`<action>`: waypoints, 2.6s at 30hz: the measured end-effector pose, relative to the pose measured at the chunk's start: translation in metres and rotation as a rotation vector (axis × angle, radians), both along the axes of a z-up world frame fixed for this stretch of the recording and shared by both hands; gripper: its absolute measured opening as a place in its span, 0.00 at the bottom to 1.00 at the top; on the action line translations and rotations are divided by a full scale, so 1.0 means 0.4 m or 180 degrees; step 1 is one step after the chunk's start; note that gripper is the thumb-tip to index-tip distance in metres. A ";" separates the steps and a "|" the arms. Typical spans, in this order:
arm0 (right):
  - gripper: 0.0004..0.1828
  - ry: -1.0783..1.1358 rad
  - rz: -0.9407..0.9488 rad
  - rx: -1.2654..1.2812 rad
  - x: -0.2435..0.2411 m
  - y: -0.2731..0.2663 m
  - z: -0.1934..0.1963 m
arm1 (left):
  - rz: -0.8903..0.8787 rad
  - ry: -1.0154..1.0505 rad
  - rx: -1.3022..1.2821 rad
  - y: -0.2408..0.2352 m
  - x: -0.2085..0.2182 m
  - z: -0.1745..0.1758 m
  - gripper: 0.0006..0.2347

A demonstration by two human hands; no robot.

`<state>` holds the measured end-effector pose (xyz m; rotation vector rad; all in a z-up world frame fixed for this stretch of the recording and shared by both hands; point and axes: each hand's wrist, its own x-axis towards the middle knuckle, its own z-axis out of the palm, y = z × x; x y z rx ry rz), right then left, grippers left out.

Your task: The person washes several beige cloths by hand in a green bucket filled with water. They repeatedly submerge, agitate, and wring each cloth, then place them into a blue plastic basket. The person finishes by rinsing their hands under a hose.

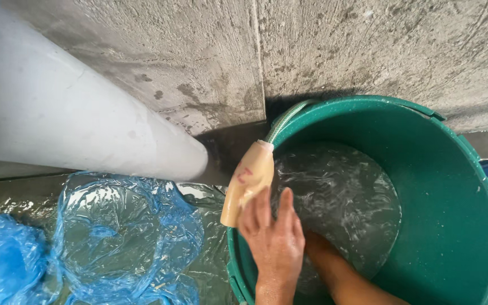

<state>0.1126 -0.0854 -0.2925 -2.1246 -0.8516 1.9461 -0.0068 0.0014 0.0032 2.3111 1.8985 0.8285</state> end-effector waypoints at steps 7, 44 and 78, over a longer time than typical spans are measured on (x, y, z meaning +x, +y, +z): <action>0.29 -0.1069 0.1058 0.0276 0.181 0.097 -0.149 | 0.0698 0.0425 -0.0178 0.029 -0.046 0.034 0.31; 0.27 -0.1670 0.2976 0.0058 0.286 0.324 0.321 | -0.0957 0.0726 -0.3278 -0.171 0.105 -0.146 0.25; 0.14 -0.0514 0.0781 0.3529 0.456 0.157 0.931 | -0.1050 -0.4721 -0.3466 -0.061 0.173 -0.133 0.39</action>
